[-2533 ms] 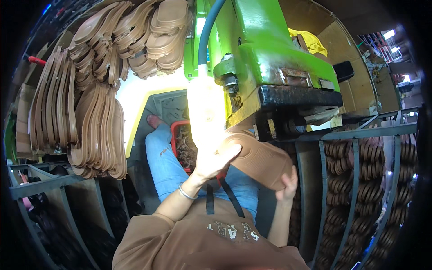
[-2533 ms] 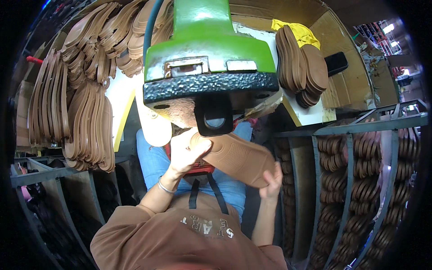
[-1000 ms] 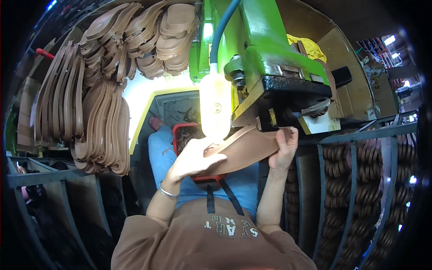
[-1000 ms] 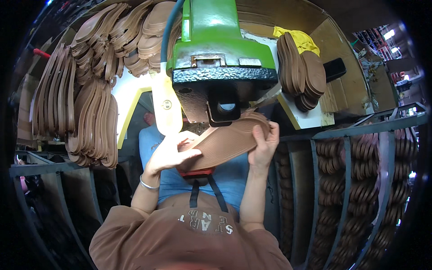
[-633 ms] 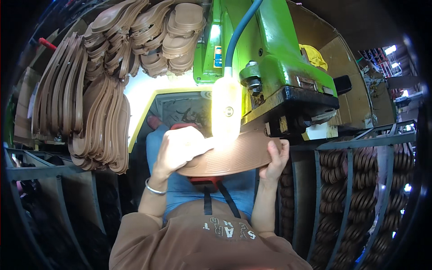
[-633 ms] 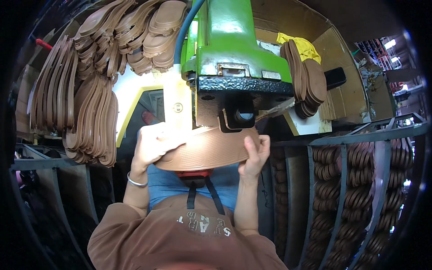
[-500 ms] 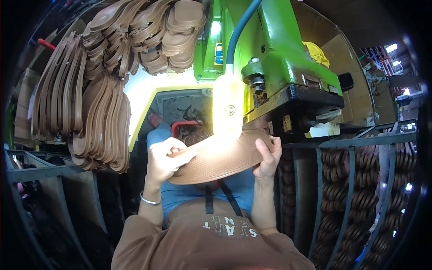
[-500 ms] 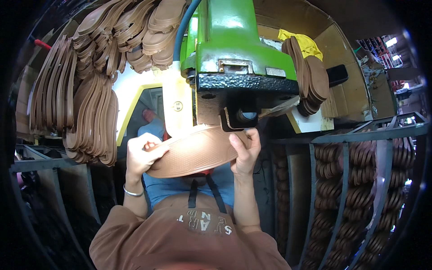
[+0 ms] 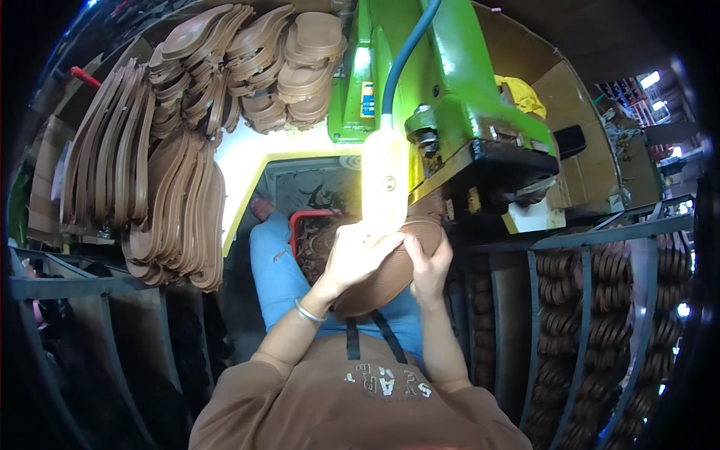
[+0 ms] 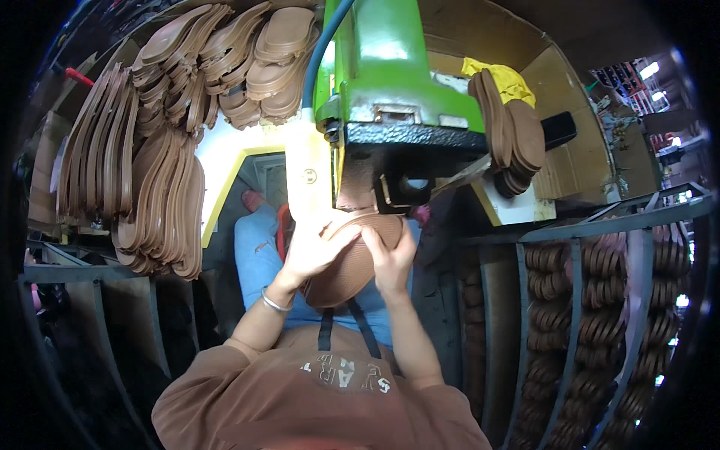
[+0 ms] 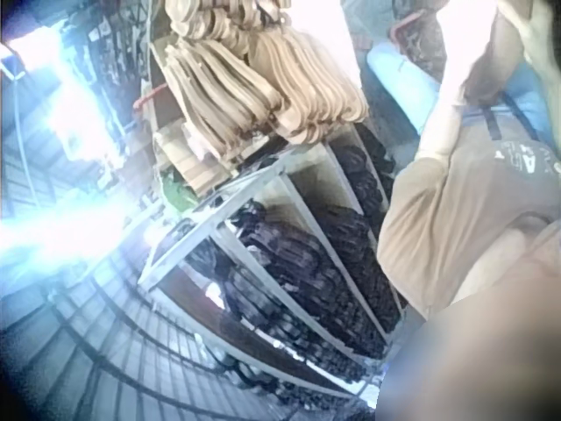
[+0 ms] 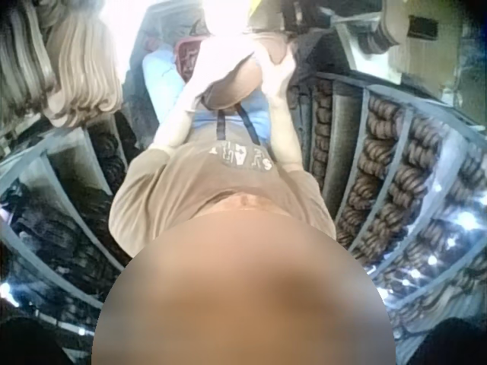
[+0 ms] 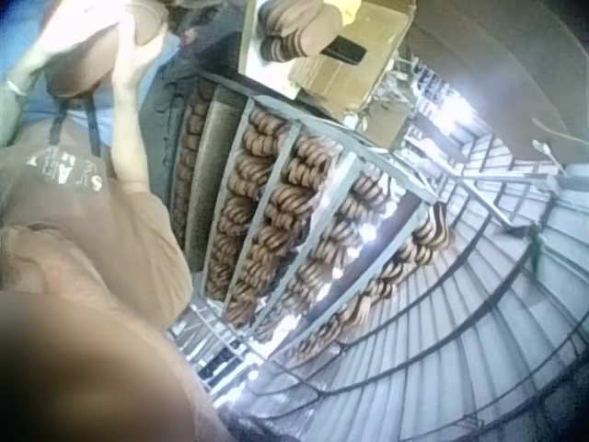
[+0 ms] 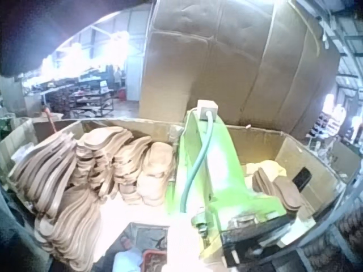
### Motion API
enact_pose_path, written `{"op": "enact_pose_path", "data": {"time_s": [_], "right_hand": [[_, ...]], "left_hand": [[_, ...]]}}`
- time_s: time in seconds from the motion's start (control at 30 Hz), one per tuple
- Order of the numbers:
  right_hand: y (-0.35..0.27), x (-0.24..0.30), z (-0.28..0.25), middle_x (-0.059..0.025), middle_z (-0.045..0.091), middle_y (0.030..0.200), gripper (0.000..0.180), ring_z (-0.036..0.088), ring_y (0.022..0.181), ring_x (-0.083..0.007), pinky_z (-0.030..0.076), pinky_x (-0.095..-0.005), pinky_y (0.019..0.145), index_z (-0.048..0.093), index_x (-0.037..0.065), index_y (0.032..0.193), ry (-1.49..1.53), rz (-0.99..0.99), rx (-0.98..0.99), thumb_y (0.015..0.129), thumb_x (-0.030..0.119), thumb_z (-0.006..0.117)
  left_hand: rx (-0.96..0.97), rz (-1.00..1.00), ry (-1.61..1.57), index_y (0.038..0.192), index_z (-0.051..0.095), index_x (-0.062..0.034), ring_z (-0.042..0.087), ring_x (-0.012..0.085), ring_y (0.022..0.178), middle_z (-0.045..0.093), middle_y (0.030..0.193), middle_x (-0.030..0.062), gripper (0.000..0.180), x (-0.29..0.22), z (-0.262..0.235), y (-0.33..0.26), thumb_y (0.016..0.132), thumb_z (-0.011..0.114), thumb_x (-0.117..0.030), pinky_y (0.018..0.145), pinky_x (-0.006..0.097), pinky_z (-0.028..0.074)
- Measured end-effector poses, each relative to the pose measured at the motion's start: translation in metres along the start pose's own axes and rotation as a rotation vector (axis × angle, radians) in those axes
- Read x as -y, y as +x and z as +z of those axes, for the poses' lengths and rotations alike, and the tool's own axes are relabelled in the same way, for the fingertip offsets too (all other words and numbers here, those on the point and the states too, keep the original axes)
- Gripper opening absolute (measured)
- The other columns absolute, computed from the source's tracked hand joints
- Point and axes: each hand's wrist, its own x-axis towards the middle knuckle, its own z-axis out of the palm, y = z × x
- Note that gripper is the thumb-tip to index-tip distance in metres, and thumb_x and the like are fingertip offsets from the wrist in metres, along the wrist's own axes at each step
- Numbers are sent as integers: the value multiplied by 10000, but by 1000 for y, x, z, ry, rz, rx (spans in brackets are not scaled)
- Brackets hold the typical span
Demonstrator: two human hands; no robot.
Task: The recorder uses a specialized sole-finishing or buffing machine to process the edges and surfaces of shoe soles in a manufacturing environment.
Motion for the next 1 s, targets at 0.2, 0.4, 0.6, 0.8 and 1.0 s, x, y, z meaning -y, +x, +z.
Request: {"op": "enact_pose_path", "data": {"time_s": [0.2, 0.4, 0.6, 0.8, 1.0], "right_hand": [[-109, -37, -63, -127, 649, 1033, 414, 610, 950, -172, 485, -287, 831, 587, -67, 1085, -223, 428, 456, 764, 136, 752], [-111, -18, -146, -128, 657, 963, 316, 645, 836, -156, 516, -267, 738, 584, -40, 978, 37, 467, 242, 708, 17, 739], [-47, 20, -187, -78, 626, 878, 288, 604, 773, -118, 482, -232, 686, 547, -10, 1006, 154, 218, -39, 744, 33, 659], [40, 57, -156, -72, 608, 946, 273, 597, 849, -136, 473, -242, 774, 559, -14, 1065, 60, 126, -125, 805, 27, 631], [79, 54, -115, -64, 601, 954, 286, 584, 875, -142, 463, -261, 788, 563, -11, 1048, 56, 79, 30, 781, 30, 658]], "left_hand": [[-83, -68, -139, 982, 662, 22, 603, 109, 772, 673, 843, 72, 197, 7, 19, -10, 811, 677, -76, 707, 251, 483], [-186, -188, -400, 1029, 639, 42, 605, 93, 791, 679, 899, 80, 230, 15, 23, -33, 819, 671, -47, 729, 231, 483], [-47, -281, -560, 1088, 554, 69, 608, 106, 844, 644, 980, 107, 286, 15, 35, -31, 823, 650, 18, 752, 229, 504], [9, -255, -592, 1170, 540, 48, 576, 133, 966, 615, 1071, 102, 426, 9, 27, -15, 779, 699, -9, 854, 274, 473], [6, 80, -160, 923, 678, 12, 600, 116, 737, 658, 848, 72, 157, 14, -16, -2, 781, 712, -47, 658, 256, 472]]}}
